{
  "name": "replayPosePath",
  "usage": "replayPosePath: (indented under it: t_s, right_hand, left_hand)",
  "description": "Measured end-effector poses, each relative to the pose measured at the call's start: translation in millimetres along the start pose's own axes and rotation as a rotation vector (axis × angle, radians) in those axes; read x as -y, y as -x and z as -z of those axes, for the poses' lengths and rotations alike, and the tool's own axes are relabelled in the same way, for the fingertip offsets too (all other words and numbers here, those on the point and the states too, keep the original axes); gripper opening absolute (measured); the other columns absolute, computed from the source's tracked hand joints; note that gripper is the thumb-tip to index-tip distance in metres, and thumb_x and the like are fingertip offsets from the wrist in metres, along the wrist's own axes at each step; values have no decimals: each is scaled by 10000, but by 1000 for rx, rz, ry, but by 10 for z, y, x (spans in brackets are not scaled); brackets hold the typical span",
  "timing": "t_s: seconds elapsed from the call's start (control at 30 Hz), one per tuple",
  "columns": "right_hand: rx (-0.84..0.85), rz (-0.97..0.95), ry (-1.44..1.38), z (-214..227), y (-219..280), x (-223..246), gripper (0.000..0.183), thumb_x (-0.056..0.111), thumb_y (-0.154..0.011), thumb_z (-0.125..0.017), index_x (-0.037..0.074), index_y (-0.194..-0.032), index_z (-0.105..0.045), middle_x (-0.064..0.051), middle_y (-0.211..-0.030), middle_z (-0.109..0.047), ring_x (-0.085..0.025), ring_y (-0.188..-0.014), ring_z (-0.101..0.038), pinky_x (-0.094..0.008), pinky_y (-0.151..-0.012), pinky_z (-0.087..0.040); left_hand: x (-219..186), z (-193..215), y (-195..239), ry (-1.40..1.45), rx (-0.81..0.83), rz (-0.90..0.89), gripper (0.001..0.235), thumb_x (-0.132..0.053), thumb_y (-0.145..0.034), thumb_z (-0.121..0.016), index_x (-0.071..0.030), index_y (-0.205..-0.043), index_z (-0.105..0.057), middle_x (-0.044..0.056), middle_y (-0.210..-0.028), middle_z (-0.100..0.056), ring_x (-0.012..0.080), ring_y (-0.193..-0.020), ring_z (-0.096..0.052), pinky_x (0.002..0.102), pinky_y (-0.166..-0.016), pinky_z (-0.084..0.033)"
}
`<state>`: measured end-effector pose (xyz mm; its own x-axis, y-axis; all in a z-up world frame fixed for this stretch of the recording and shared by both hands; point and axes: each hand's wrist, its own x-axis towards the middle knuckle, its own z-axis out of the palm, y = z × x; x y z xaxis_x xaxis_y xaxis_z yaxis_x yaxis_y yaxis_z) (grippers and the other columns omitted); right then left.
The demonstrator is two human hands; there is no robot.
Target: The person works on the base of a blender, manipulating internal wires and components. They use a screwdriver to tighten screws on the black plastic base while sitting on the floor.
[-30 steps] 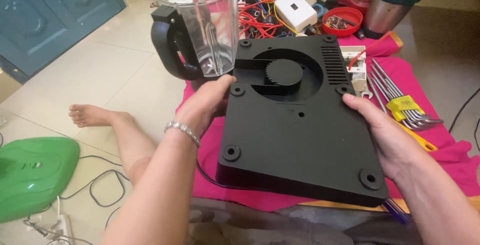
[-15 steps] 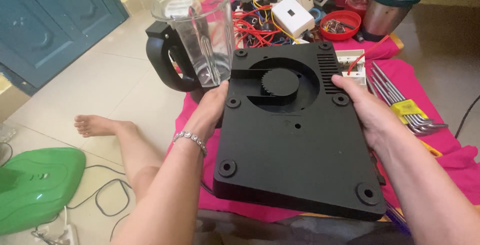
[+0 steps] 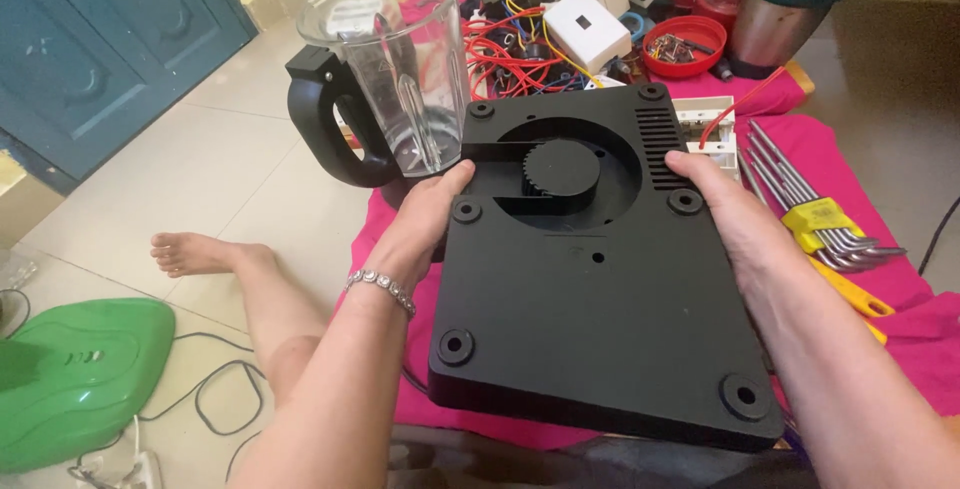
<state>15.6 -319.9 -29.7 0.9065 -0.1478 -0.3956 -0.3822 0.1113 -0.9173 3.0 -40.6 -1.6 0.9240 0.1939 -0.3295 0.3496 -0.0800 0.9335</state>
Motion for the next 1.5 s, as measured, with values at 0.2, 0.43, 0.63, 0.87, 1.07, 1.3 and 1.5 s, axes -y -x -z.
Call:
replayPosePath:
  t_s: [0.2, 0.43, 0.63, 0.87, 1.07, 1.3, 1.5]
  right_hand:
    - [47, -29, 15, -86, 154, 186, 548, 519, -953, -487, 103, -1271, -649, -86, -1200, -681, -198, -969, -562, -315, -800, -390]
    - [75, -6, -26, 29, -160, 51, 406, 426, -950, -601, 92, -1157, -705, -43, -1025, -707, -144, -831, -593, -253, -685, -412]
    - [49, 43, -44, 40, -260, 3, 357, 400, -958, -623, 107, -1140, -717, -14, -1005, -708, -117, -829, -590, -219, -681, -404]
    - [60, 12, -18, -89, 123, 168, 472, 434, -944, -552, 123, -1280, -663, -62, -1197, -688, -171, -1002, -585, -272, -814, -401]
    - [57, -75, 73, -114, 484, 277, 508, 453, -955, -516, 113, -1315, -631, -145, -1250, -684, -245, -1013, -576, -338, -848, -400]
    - [88, -59, -7, 54, 80, 28, 410, 396, -942, -605, 93, -1209, -677, -128, -1060, -705, -211, -825, -585, -310, -676, -416]
    - [48, -34, 6, -7, 193, 62, 416, 395, -923, -606, 86, -1188, -691, -109, -1060, -705, -207, -871, -586, -303, -729, -399]
  left_hand:
    - [5, 41, -32, -107, 9, -15, 561, -394, -940, -516, 15, -1283, -691, 83, -1277, -717, 170, -1150, -646, 284, -1004, -479]
    - [-155, 4, -27, -178, 87, 112, 584, -447, -915, -532, 27, -1214, -695, 148, -1104, -726, 261, -972, -665, 345, -871, -506]
    - [-58, 24, -91, -74, 69, 59, 508, -401, -964, -563, 23, -1185, -734, 108, -975, -727, 182, -824, -654, 285, -720, -513]
    - [-92, 21, 29, -80, 6, 58, 571, -441, -905, -593, 13, -1242, -680, 129, -1048, -718, 204, -883, -651, 314, -759, -509]
    - [-28, 44, -13, -99, 13, 19, 554, -418, -936, -587, 51, -1204, -705, 127, -1059, -726, 192, -918, -665, 302, -808, -523]
    - [11, 34, -87, -135, -41, 11, 502, -418, -933, -621, 49, -1070, -745, 100, -932, -720, 167, -815, -639, 283, -750, -512]
    - [11, 36, -10, -78, -54, 2, 498, -420, -911, -637, 25, -1105, -748, 99, -902, -726, 157, -729, -626, 273, -636, -497]
